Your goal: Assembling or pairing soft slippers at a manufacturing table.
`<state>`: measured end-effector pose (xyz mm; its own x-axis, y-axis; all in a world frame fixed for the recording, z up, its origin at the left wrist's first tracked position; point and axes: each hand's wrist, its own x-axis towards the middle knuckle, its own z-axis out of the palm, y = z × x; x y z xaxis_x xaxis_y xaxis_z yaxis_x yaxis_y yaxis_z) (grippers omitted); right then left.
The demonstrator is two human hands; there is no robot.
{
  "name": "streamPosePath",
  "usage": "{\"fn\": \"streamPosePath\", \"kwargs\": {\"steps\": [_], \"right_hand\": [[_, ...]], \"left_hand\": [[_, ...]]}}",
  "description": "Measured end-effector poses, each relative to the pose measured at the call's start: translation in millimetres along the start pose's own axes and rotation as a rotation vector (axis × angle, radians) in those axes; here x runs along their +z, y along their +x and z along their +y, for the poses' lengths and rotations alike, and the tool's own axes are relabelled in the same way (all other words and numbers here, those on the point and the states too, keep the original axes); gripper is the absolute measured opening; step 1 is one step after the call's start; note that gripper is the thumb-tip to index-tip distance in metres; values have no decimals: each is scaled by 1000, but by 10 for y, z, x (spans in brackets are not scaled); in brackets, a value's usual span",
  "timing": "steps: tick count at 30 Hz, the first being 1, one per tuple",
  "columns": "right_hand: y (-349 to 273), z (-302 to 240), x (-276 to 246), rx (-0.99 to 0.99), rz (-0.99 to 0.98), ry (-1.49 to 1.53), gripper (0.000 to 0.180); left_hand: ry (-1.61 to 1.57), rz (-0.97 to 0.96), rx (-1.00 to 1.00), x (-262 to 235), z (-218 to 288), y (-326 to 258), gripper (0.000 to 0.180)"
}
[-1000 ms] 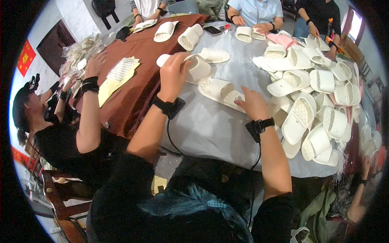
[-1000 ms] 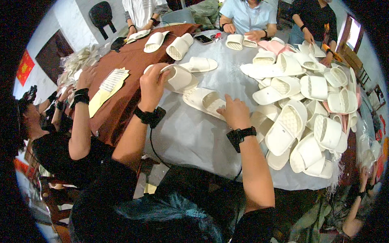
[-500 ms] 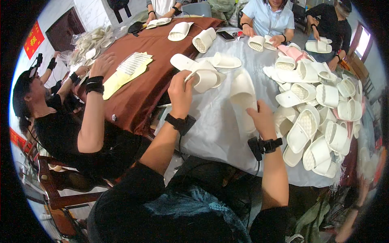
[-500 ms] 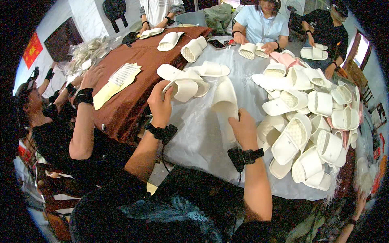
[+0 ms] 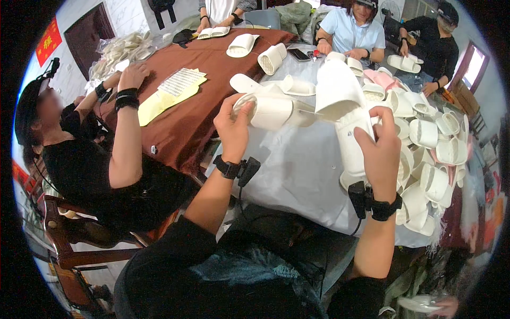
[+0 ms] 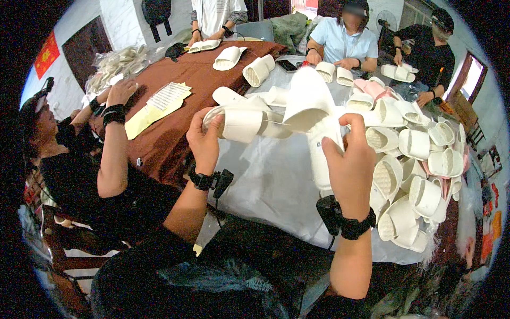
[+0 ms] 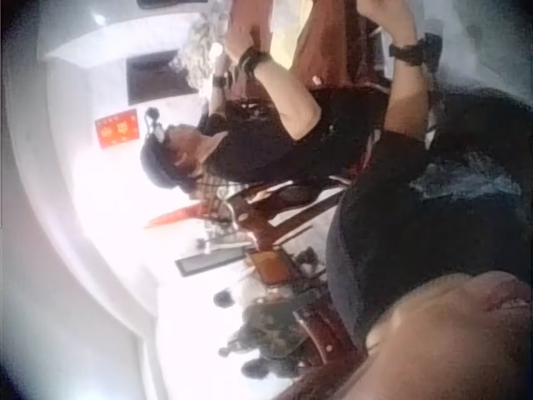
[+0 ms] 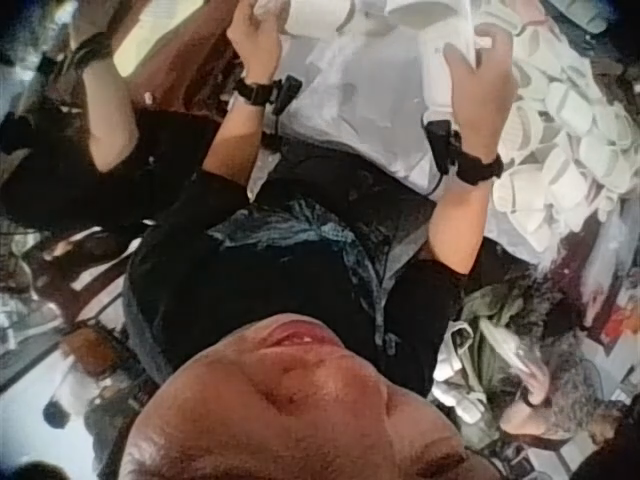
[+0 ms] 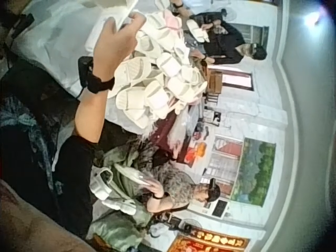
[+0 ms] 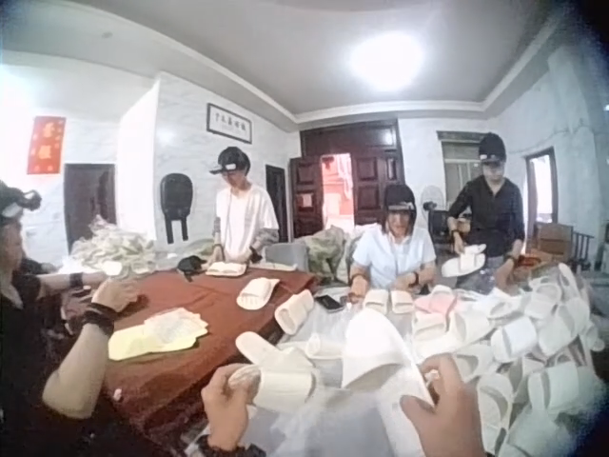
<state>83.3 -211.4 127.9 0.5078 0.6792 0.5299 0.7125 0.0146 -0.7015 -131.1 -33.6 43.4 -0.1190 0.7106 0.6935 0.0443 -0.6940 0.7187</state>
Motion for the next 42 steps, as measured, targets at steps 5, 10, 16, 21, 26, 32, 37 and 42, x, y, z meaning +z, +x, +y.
{"fn": "streamPosePath", "kwargs": {"steps": [5,10,16,21,26,32,37,42], "right_hand": [[-245,286,-4,192,-248,376,54],[-524,662,23,575,-565,1177,37],[-563,311,-45,659,-315,1065,27],[-461,562,-134,532,-309,892,32],[-385,626,-163,707,-209,1104,27],[-389,521,-43,775,-236,1409,27],[-527,1169,165,694,-406,1808,15],[-1054,1091,411,1031,69,2005,17]], "left_hand": [[39,111,379,-98,155,212,19],[115,46,748,-146,322,383,28],[154,-9,764,-164,352,430,31],[154,-56,748,-164,361,355,30],[96,-122,673,-124,336,242,21],[-49,-472,-53,-89,294,120,21],[-173,-799,-246,96,0,263,25],[-160,-1168,-222,245,-324,445,29]]}}
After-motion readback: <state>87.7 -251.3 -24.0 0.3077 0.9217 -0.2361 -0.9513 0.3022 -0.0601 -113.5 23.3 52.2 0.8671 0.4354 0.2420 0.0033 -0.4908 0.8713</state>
